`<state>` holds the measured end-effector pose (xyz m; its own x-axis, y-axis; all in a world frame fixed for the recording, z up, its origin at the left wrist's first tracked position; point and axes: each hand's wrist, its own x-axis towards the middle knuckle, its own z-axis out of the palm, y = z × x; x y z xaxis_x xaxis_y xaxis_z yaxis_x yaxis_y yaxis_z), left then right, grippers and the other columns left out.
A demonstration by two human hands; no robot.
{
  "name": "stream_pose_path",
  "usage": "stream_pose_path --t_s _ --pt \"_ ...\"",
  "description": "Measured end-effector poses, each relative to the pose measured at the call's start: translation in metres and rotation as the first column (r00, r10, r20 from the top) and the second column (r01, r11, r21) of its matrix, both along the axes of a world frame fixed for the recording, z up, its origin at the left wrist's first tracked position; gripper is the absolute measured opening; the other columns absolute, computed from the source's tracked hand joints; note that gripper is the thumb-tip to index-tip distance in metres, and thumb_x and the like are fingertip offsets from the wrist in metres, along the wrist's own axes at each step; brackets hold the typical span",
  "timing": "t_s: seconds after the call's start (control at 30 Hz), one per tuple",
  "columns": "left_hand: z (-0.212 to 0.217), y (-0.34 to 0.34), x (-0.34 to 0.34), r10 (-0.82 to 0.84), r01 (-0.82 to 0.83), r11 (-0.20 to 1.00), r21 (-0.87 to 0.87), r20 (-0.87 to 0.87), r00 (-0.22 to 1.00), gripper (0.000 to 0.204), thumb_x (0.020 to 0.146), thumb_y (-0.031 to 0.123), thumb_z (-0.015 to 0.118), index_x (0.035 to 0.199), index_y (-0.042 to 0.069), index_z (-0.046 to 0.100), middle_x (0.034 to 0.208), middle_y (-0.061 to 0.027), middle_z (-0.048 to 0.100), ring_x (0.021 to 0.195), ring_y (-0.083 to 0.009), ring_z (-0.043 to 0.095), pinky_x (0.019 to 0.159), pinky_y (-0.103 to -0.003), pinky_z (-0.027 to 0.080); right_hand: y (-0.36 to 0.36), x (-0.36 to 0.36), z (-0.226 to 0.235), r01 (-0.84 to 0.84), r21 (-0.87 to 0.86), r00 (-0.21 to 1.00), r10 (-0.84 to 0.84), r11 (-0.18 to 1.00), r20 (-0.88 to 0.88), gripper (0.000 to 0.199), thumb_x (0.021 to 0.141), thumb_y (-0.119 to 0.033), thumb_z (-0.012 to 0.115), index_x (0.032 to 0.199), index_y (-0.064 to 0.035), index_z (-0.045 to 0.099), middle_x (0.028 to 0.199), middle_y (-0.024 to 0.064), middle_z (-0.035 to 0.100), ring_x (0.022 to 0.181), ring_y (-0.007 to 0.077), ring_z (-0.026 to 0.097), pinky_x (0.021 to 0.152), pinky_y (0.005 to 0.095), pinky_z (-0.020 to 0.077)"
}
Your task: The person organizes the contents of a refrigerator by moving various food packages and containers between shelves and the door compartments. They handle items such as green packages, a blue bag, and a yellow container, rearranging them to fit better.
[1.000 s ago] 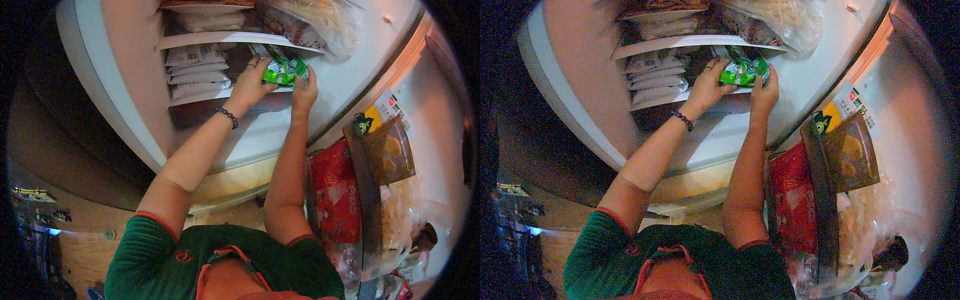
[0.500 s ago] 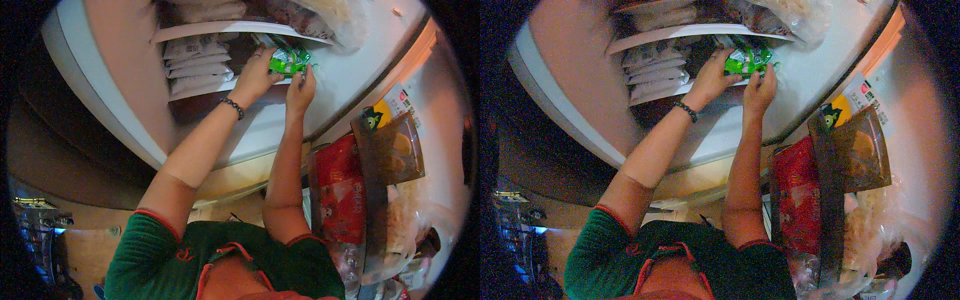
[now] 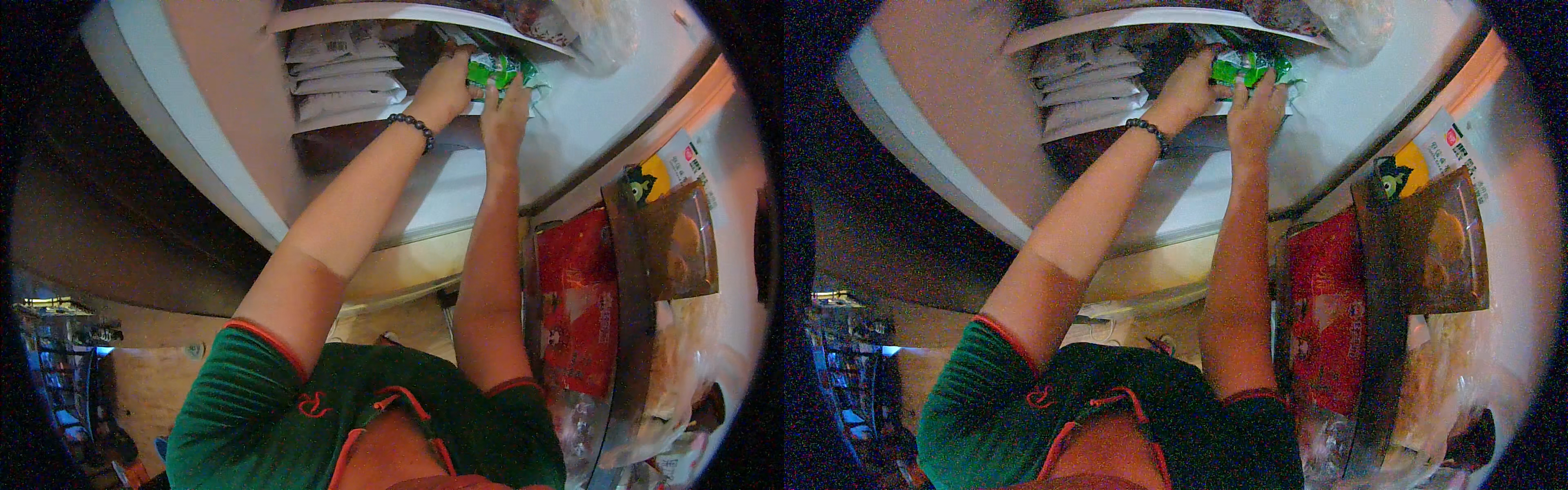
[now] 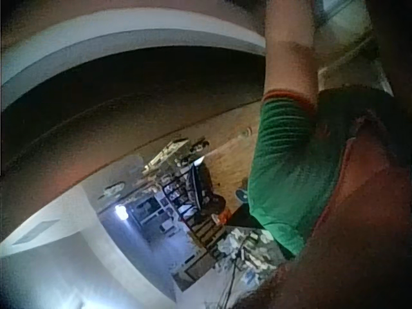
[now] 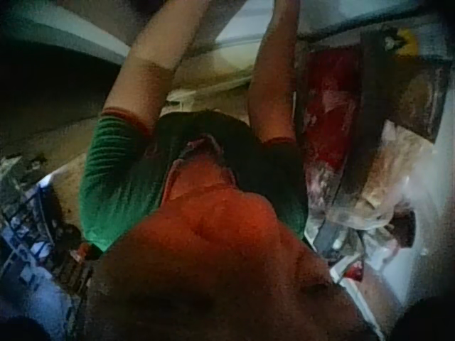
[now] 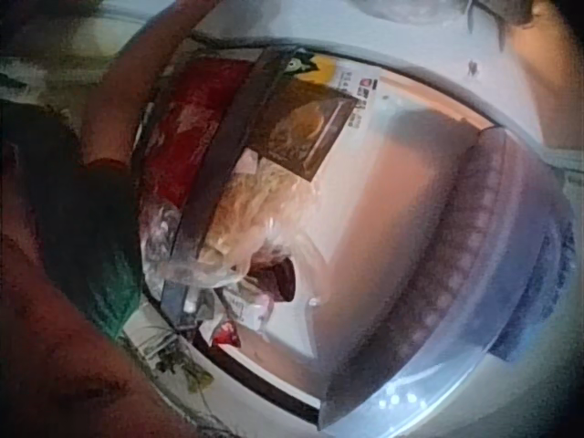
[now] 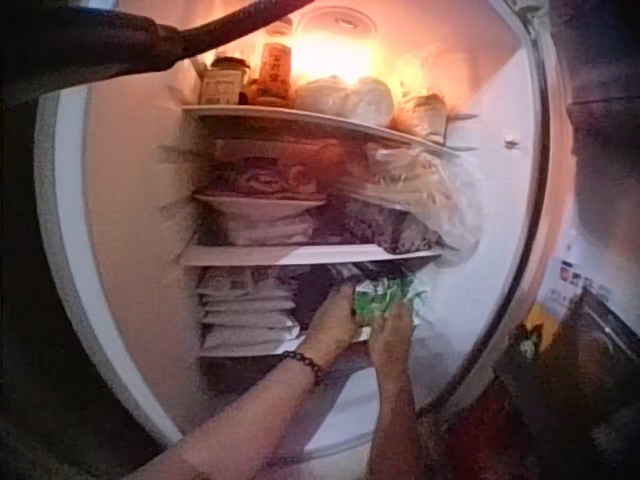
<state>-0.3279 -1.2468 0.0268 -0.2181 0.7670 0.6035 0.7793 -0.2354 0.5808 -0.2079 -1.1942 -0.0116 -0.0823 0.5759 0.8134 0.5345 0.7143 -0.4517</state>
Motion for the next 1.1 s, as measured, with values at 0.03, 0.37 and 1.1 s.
stream_pose_path --t_s 0.03,0.37,1.1 --pt "-0.002 -0.001 -0.002 0.009 -0.008 0.999 0.040 -0.005 1.000 0.067 0.068 0.016 0.075 0.125 0.001 0.044 0.109 -0.0263 0.057 0.101 -0.0421 0.055 0.086 -0.044 0.045 -0.005 0.002 -0.001 -0.027 -0.004 0.999 0.027 1.000 -0.032 0.058 0.087 -0.025 0.055 0.133 0.0031 0.035 0.131 0.0375 0.033 0.123 0.0493 0.034 0.103 0.0507 0.0285" --pt "-0.013 0.005 -0.008 -0.032 0.014 0.954 0.298 0.058 0.998 0.055 0.074 0.025 0.070 0.119 -0.001 0.054 0.105 -0.0230 0.061 0.096 -0.0373 0.060 0.084 -0.039 0.048 -0.019 -0.006 -0.013 -0.030 -0.010 0.999 0.030 1.000 0.012 0.062 0.085 -0.021 0.056 0.139 -0.0038 0.031 0.142 0.0283 0.026 0.132 0.0466 0.021 0.108 0.0513 0.0209" --pt "-0.012 -0.075 0.020 -0.231 0.099 0.849 0.519 0.195 0.953 0.027 0.083 0.009 0.057 0.109 0.005 0.059 0.119 -0.0142 0.058 0.112 -0.0308 0.053 0.096 -0.036 0.041 -0.043 -0.006 0.026 -0.124 0.142 0.991 0.131 0.982 -0.037 0.070 0.070 -0.017 0.074 0.130 -0.0028 0.041 0.133 0.0290 0.035 0.125 0.0435 0.034 0.104 0.0474 0.0299"
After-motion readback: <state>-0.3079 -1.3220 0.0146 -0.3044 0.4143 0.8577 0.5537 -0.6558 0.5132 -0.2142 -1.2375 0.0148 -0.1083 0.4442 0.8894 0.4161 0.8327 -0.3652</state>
